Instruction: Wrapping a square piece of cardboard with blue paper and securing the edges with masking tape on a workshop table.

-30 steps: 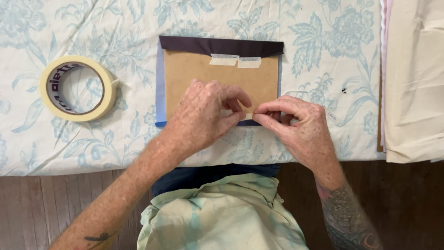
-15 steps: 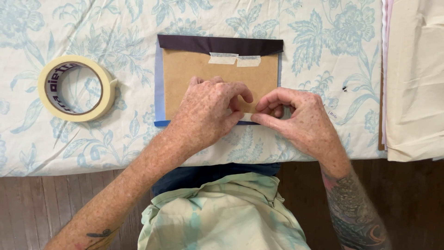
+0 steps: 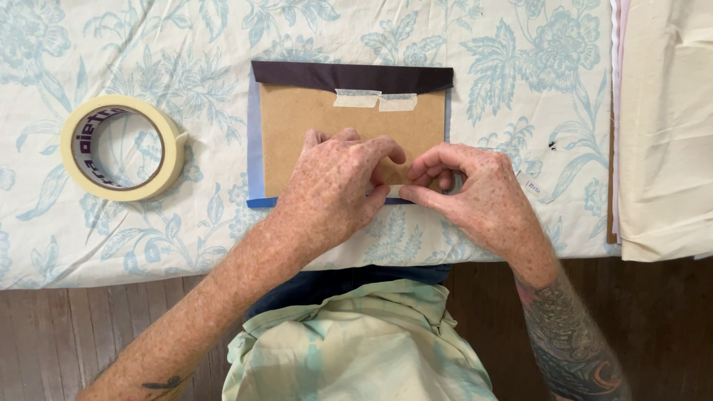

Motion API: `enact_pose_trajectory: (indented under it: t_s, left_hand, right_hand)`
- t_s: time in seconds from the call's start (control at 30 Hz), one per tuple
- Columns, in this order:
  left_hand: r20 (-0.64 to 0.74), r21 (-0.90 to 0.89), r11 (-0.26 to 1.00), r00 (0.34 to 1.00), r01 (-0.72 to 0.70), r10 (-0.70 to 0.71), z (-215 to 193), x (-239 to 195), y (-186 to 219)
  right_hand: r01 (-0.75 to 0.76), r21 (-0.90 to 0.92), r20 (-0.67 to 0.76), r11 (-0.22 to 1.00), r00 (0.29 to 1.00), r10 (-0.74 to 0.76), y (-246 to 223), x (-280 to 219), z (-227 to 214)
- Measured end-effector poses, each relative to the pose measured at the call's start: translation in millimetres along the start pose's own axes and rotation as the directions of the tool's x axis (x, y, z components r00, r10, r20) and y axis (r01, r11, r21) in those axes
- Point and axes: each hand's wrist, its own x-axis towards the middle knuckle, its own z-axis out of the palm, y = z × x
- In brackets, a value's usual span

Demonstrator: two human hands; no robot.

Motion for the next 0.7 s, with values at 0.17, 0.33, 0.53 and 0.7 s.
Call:
enact_pose_trajectory:
  t_s: [0.17, 0.33, 0.53, 0.7]
  left_hand:
    - [0.002, 0.009, 1.0, 1.0, 0.0, 0.0, 0.7, 0.1, -0.2]
    - [0.012, 0.016, 1.0, 1.0, 0.007, -0.007, 0.6, -1.0, 1.2]
    - [-0.029, 0.052, 0.998, 0.999, -0.026, 0.027, 3.0, -3.1, 1.7]
    - [-0.041, 0.049, 0.998, 0.999, -0.025, 0.027, 2.2, -4.5, 4.2]
  right_hand:
    - [-0.008, 0.004, 0.021, 1.0, 1.0, 0.008, -2.3, 1.4, -2.3]
    - [-0.022, 0.01, 0.013, 1.0, 1.0, 0.021, 0.8, 1.0, -0.3]
    - [-0.007, 0.007, 0.011, 1.0, 1.0, 0.007, 2.0, 1.4, 0.5]
    - [-0.001, 0.007, 0.008, 1.0, 1.0, 0.001, 1.2, 1.7, 1.2]
